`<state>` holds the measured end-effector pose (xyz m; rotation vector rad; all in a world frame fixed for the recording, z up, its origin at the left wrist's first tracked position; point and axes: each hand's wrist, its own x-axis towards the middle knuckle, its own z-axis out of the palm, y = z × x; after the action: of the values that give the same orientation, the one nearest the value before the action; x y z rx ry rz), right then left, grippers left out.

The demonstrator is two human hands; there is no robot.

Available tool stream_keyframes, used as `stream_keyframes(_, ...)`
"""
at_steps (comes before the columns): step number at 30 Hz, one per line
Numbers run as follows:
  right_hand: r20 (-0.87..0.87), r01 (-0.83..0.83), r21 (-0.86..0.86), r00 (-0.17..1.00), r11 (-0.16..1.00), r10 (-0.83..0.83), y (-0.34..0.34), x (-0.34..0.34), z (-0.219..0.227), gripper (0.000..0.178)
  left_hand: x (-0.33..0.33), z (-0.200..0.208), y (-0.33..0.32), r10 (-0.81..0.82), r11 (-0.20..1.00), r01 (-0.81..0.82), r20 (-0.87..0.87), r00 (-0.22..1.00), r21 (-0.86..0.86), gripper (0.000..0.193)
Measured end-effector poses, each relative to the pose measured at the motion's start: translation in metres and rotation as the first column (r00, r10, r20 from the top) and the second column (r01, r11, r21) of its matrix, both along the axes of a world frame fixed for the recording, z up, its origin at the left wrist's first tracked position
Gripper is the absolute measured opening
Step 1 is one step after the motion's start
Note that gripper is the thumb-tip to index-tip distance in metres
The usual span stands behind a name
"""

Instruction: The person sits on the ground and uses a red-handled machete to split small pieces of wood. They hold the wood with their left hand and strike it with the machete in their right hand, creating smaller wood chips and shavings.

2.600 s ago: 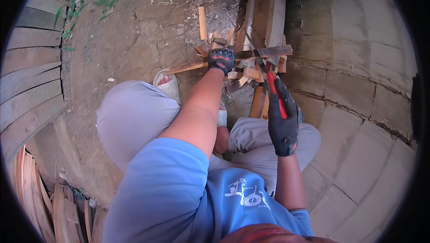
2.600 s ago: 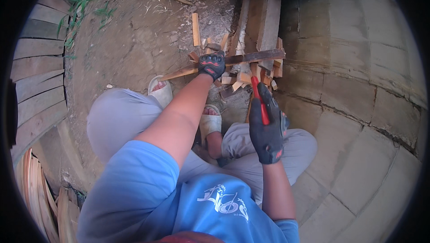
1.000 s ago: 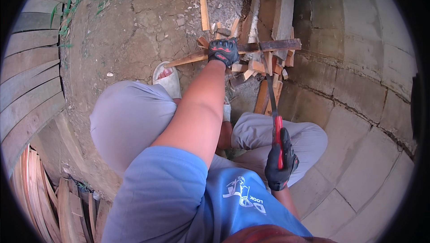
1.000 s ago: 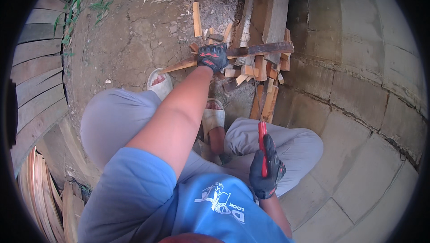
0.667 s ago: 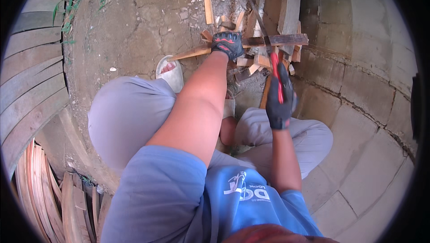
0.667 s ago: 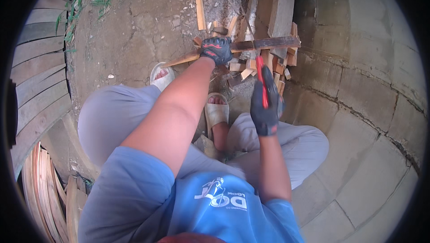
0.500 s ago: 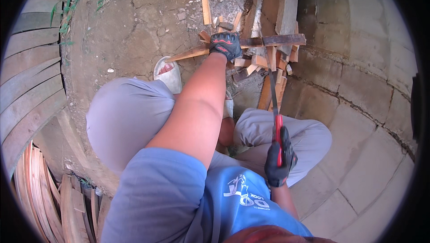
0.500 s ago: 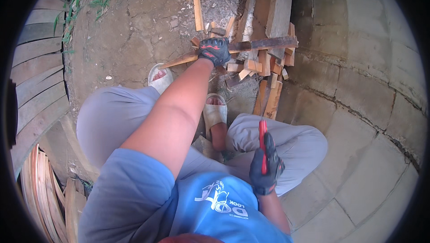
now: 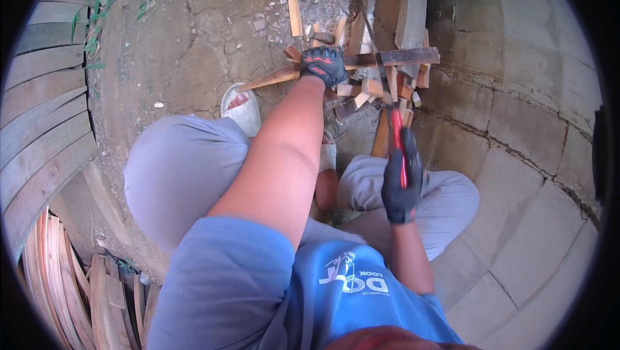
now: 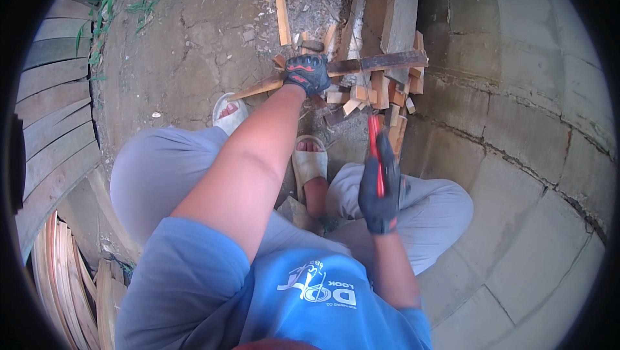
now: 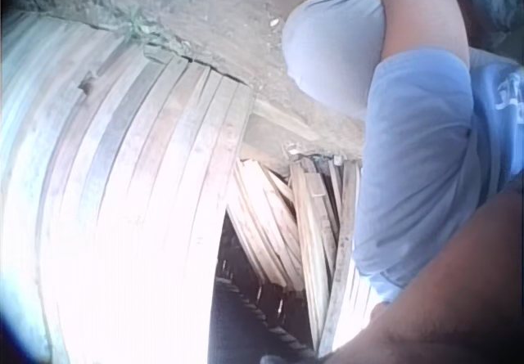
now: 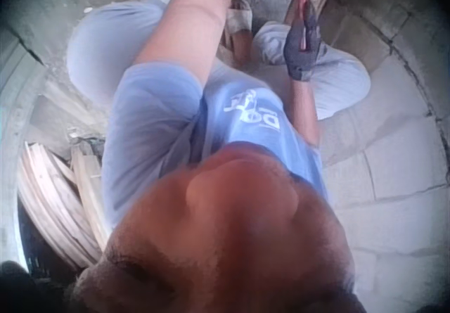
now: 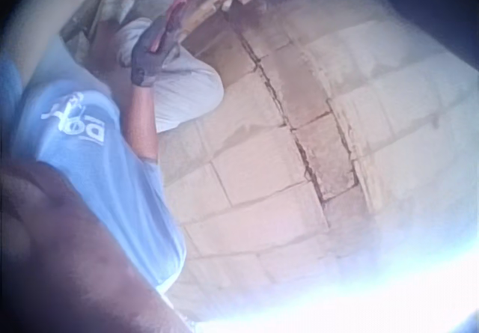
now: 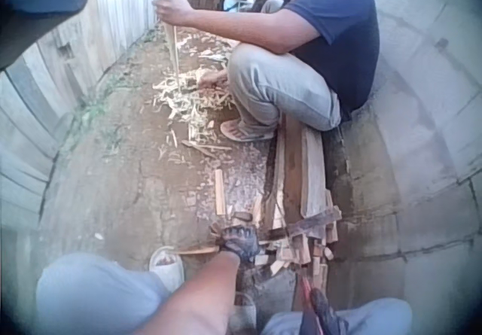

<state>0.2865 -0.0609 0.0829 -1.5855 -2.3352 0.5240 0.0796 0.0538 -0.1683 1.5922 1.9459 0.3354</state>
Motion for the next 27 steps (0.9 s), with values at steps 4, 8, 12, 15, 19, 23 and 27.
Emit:
stream_keyframes(4, 0.129, 0.071, -0.113, 0.990, 0.991, -0.056, -0.066, 0.035, 0.080, 0.042, 0.001, 0.006, 0.001, -0.009, 1.000, 0.009, -0.010, 1.000, -0.012, 0.028)
stream_keyframes(8, 0.005, 0.119, -0.156, 0.993, 0.981, -0.120, -0.010, 0.010, 0.040, 0.041, -0.001, 0.002, -0.002, 0.013, 1.000, -0.012, -0.039, 0.999, 0.013, 0.027)
stream_keyframes(12, 0.040, 0.147, -0.129, 0.989, 0.981, -0.143, 0.089, -0.067, -0.048, 0.037, 0.009, -0.001, 0.003, -0.026, 0.999, 0.026, -0.011, 1.000, 0.026, 0.029)
stream_keyframes(15, -0.108, 0.076, -0.022, 0.991, 0.997, -0.078, 0.087, -0.044, -0.058, 0.039, 0.005, 0.005, 0.005, -0.038, 0.994, 0.043, 0.054, 0.998, -0.096, 0.032)
stream_keyframes(19, 0.090, -0.047, -0.027, 0.995, 0.999, 0.049, -0.019, 0.020, 0.024, 0.043, -0.006, 0.003, 0.001, 0.017, 0.997, -0.015, 0.027, 1.000, -0.077, 0.035)
stream_keyframes(23, 0.130, 0.169, -0.289, 0.982, 0.942, -0.136, -0.061, 0.032, 0.088, 0.042, 0.002, -0.002, 0.002, 0.010, 0.999, -0.010, 0.006, 1.000, -0.039, 0.033)
stream_keyframes(27, -0.022, -0.005, -0.055, 1.000, 0.998, 0.004, 0.032, -0.007, -0.009, 0.043, 0.002, 0.008, -0.001, -0.009, 0.999, 0.009, 0.017, 1.000, -0.041, 0.030)
